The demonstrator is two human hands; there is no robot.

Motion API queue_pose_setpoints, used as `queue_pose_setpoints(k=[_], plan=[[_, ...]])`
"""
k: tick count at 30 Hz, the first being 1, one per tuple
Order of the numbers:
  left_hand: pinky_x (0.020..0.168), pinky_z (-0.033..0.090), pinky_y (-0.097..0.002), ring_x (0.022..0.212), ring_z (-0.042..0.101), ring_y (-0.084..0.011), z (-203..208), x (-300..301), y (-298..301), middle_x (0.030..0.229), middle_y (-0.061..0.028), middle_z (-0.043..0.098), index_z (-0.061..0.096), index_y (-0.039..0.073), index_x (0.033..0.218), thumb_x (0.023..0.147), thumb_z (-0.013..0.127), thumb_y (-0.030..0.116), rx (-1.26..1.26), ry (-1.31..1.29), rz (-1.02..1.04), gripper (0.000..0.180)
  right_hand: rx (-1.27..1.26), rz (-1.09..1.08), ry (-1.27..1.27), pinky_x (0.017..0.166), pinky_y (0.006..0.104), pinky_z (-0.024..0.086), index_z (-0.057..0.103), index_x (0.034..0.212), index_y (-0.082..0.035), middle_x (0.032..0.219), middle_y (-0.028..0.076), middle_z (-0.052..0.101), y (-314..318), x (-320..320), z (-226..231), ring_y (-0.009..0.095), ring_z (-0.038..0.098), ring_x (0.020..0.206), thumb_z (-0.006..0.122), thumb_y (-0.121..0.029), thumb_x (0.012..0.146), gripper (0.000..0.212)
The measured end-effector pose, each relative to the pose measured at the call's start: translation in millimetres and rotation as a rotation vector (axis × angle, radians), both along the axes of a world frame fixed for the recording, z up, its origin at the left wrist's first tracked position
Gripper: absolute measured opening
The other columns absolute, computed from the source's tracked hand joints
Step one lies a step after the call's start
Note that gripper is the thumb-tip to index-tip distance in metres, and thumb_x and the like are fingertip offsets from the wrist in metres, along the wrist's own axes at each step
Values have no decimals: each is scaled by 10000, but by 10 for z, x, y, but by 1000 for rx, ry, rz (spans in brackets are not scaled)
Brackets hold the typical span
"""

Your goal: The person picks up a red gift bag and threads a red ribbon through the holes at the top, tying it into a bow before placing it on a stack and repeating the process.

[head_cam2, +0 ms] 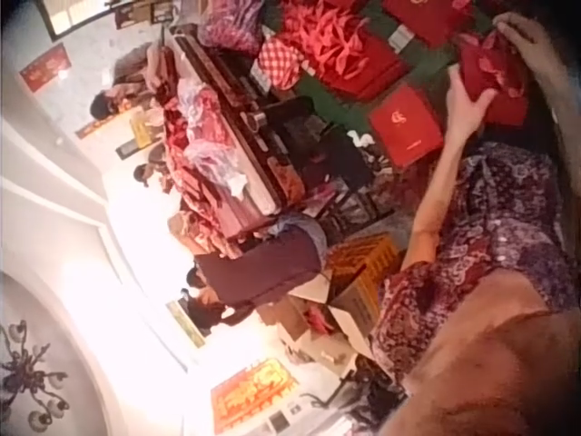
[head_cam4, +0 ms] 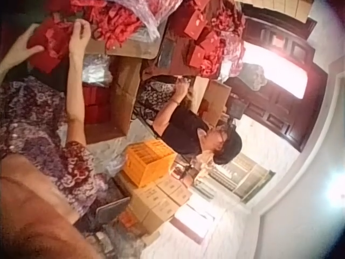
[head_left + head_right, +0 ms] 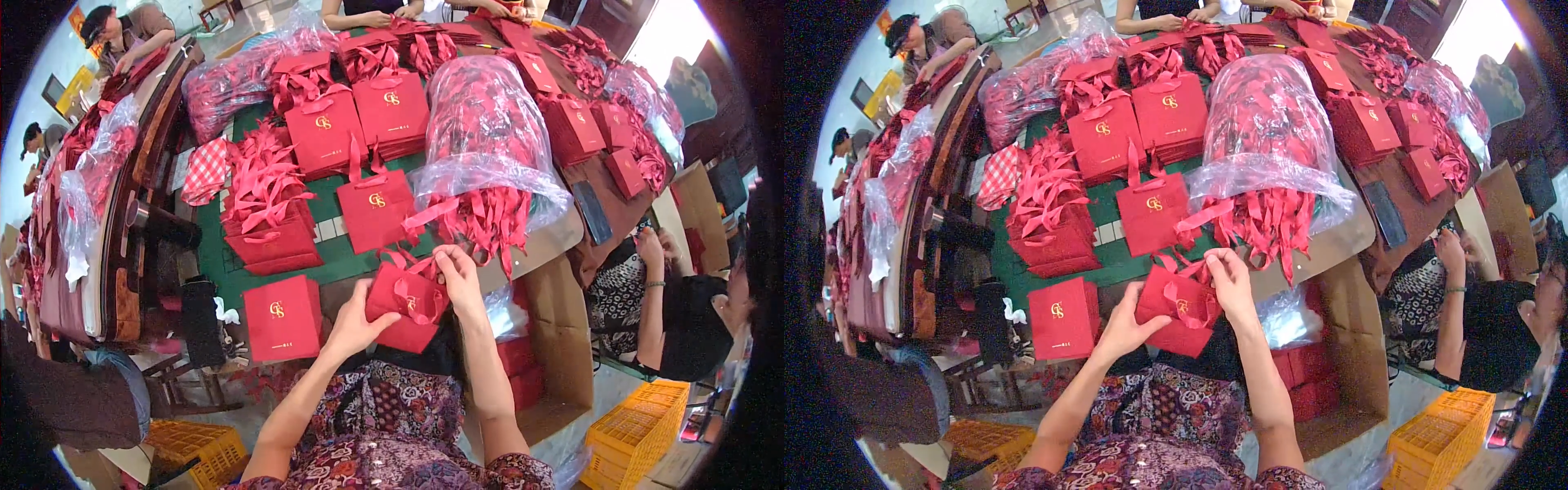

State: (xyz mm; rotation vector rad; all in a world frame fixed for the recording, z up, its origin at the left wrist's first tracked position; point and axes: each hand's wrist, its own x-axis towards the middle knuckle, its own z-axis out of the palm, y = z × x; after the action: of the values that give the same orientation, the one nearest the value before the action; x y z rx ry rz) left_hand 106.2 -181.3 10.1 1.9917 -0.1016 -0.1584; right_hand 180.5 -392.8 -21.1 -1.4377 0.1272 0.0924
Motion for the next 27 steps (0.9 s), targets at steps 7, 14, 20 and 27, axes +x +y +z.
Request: queue_pose_setpoints(k=[7,14,20,27], plan=[[888,525,-464,1079,652,-431,319,-299,1,1106,-253,680,408,55,1306,859,740,148,37,58,-75,565,-112,-183,-170,520,200,309,639,1022,-76,741,-87,527,-78,252,-200,8,414,596,573,-218,1020,156],[976,490,-382,1149,639,-248,291,-452,186,1198,-163,661,438,21,1312,875,743,118,-91,124,-16,542,-117,-87,-179,613,201,400,645,1121,-41,870,-52,616,2,184,18,24,510,727,584,-177,1014,184],[1108,386,-348,1269,507,-178,563,-104,409,1367,-124,534,396,-19,1400,871,731,24,-596,188,136,627,-411,-221,-301,738,281,505,653,1140,-22,962,76,680,-21,30,-11,160,637,834,576,-105,991,186],[1103,376,-367,1269,496,-215,518,919,421,1363,-137,502,350,6,1417,866,614,-68,-465,-254,352,615,-712,-94,-567,730,382,510,660,986,-6,914,143,612,160,-154,-95,316,633,824,630,13,880,112]])
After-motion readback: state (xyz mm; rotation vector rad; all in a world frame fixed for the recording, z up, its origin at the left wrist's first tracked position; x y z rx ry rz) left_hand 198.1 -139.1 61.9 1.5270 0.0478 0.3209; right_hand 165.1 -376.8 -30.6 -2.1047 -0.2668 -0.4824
